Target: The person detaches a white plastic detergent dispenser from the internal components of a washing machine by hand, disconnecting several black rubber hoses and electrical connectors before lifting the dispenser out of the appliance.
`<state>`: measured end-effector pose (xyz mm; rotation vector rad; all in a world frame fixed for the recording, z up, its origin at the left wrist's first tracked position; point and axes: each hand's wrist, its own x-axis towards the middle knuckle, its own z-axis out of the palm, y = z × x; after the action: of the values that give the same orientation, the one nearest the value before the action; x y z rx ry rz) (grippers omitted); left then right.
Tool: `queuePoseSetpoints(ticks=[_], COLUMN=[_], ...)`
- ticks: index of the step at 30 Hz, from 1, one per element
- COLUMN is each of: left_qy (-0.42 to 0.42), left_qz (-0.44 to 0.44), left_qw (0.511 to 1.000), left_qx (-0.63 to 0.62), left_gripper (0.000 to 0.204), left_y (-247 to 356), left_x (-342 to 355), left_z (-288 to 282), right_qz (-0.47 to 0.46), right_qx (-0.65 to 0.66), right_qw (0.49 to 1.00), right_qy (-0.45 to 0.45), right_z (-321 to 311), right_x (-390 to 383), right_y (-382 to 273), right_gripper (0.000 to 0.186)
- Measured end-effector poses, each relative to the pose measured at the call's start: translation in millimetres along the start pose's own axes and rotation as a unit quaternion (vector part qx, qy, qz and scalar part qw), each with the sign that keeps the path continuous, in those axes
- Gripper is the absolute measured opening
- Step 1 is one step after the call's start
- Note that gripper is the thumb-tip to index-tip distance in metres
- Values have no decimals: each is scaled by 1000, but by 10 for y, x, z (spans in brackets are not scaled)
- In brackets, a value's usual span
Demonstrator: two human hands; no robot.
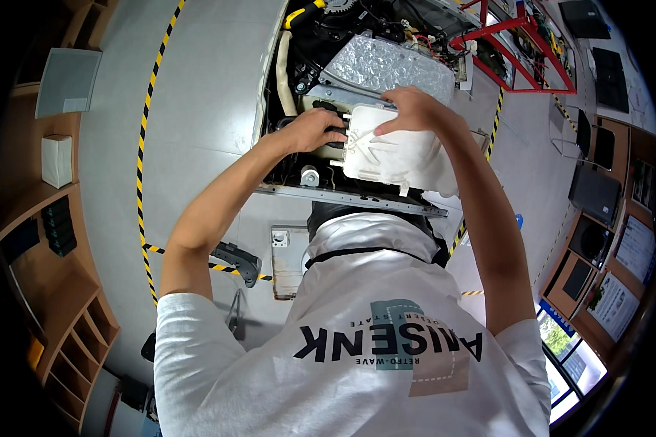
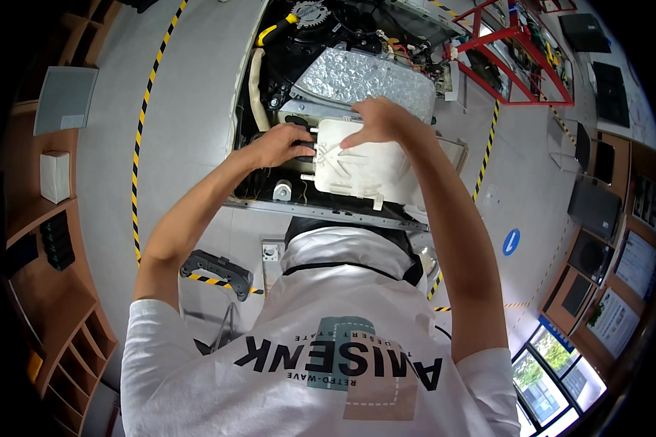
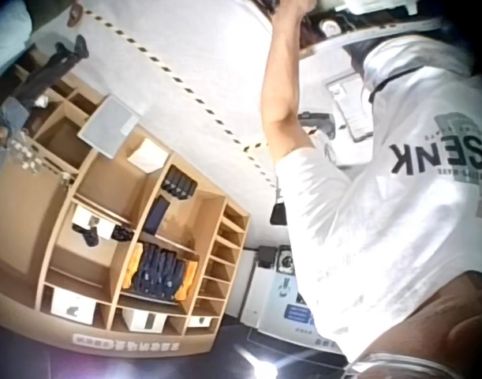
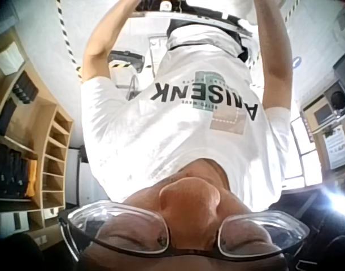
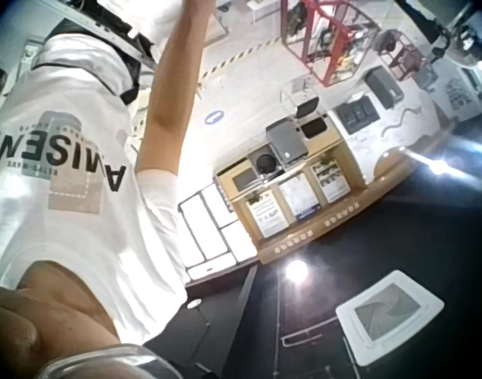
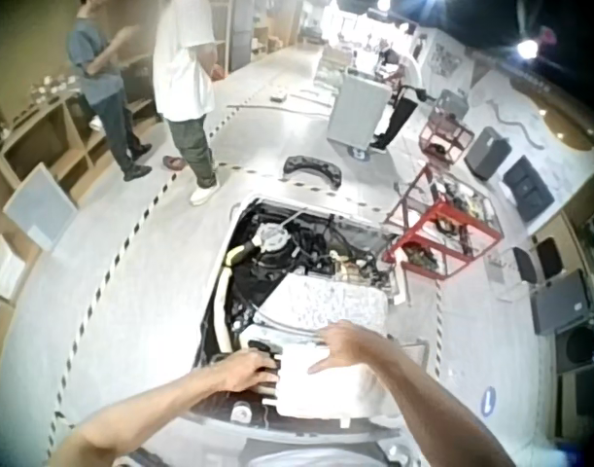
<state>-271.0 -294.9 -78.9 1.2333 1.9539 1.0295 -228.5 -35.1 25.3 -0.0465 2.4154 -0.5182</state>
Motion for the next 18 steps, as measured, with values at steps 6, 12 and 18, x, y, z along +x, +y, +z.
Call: queuePoseSetpoints(ticks=[6, 12, 18], left_qy=[26, -3, -55], left_qz=[2, -7, -37], left_qw=[998, 998, 995], left_qx=[-61, -68, 70], left_gripper=[33, 32, 42], left_y=[36, 43, 198], left_x=[-48, -72, -2], left_z=[-37, -76, -36], right_qz=[41, 43, -8], right_qx=[-26, 49, 30], right_qw=[984, 989, 998], right_qy=[-171, -134, -59], right_z=[-139, -12, 154], right_x=[329, 192, 95], right_y=[-122, -149, -50], right_gripper=[99, 87, 75])
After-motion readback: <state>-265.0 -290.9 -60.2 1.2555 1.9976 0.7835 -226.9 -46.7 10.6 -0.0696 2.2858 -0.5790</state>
